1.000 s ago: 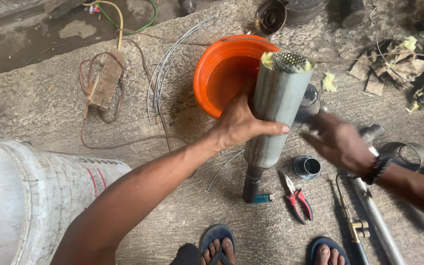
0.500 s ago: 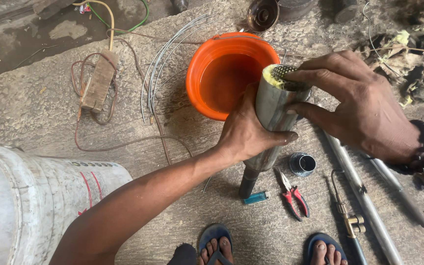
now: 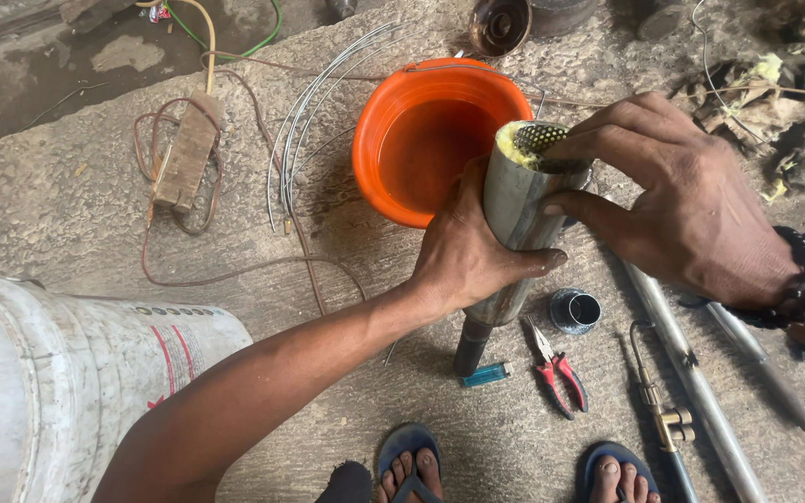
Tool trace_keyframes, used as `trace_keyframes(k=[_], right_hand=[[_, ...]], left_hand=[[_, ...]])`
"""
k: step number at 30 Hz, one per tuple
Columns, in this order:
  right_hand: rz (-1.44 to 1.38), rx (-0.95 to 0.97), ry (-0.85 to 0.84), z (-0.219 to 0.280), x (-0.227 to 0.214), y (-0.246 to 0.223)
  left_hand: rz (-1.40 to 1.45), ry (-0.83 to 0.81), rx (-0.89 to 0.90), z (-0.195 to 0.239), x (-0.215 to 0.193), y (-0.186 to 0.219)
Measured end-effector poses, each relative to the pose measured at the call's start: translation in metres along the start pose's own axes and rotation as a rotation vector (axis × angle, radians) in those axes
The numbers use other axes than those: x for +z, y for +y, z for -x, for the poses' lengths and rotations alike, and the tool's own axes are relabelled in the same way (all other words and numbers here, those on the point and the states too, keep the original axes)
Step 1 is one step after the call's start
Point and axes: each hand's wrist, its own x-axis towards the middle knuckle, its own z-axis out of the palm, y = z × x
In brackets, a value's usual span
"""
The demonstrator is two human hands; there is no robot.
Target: The person inserts a perforated metal mesh into a cylindrical metal pipe, then places a black cap on top. They use a hammer to tap the cap into place and later use pliers to adjust the mesh inside the pipe.
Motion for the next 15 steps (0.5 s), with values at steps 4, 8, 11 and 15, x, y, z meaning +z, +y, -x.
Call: trace_keyframes(k=[4,8,11,15], right_hand=[[-0.055,-0.051,0.033,-0.003,0.001,-0.002],[-0.036,-0.071,0.059,0.003,0.004,-0.003],[-0.016,-0.055,0.076,0.006,-0.002,-0.001],[-0.04,0.019,0.093,0.019,-0.036,0.011]], left_hand=[[0.01,0.009,-0.003,0.001,-0.005,0.003],[0.023,-0.01,-0.022,0.005,-0.007,0.002],[0.089,-0.051,-0.043,0.008,-0.014,0.006],[0.14,-0.105,-0.086,0.014,-0.024,0.017]])
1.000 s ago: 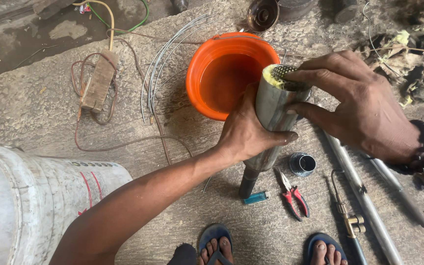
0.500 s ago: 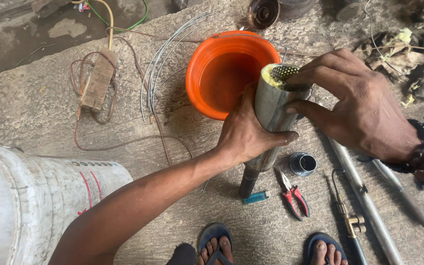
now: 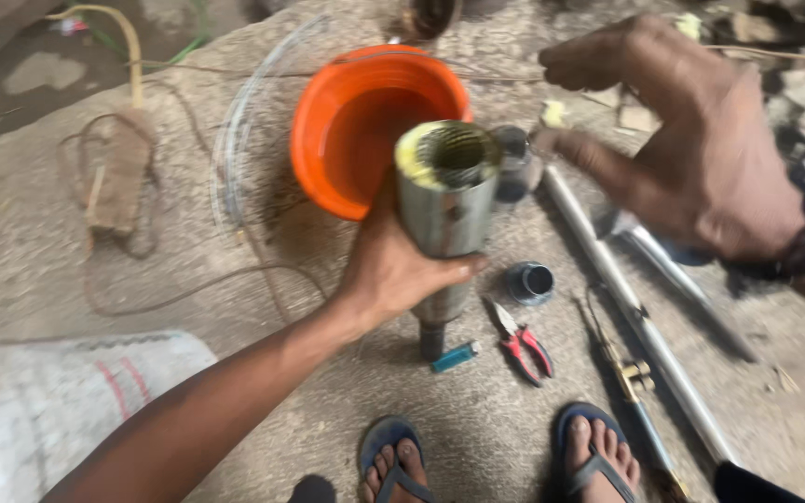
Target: The person inserts a perforated metal mesh into a cylindrical metal pipe, then places a black cap on top. They use a hammer to tap the cap into place and later use pliers to adjust the mesh inside the pipe.
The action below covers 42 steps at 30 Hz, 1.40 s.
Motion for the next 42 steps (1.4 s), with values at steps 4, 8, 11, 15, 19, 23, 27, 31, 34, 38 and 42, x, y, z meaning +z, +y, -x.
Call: trace_keyframes(k=[4,8,11,15,19,23,27,31,34,38,42], right_hand=[[0.214,0.093,-0.031,0.072,0.002,0.083],[0.874,0.35,-0.863,0.174,0.045,0.124],[0.562,0.832,-1.047,0.236,0.075,0.123],[0.455,1.209,-1.009,0.298,0.078,0.127],[0.567,1.144,-0.859,0.35,0.081,0.142],[0.236,1.317,-0.763,0.362,0.096,0.123],[0.137,1.29,-0.65,0.356,0.102,0.111],[0.291,1.333,-0.752,0.34,0.099,0.114],[0.273,1.313,-0.675,0.332,0.096,0.125],[0.468,1.251,-0.707,0.303,0.085,0.122],[0.494,1.271,-0.748,0.249,0.058,0.11]], left_hand=[[-0.131,-0.166,-0.133,0.009,-0.016,0.02],[-0.121,-0.019,0.084,0.01,-0.02,0.024],[-0.172,-0.008,0.149,0.011,-0.014,0.019],[-0.185,-0.07,0.186,0.013,-0.011,0.012],[-0.142,-0.039,0.187,0.011,-0.01,0.009],[-0.151,0.046,0.185,0.004,-0.009,0.005],[-0.078,0.045,0.222,0.002,-0.011,0.008],[0.041,-0.046,0.303,0.005,-0.017,0.01],[0.159,-0.064,0.301,0.006,-0.02,0.01],[0.19,-0.033,0.356,0.005,-0.025,0.01],[0.232,0.014,0.429,0.0,-0.022,0.009]])
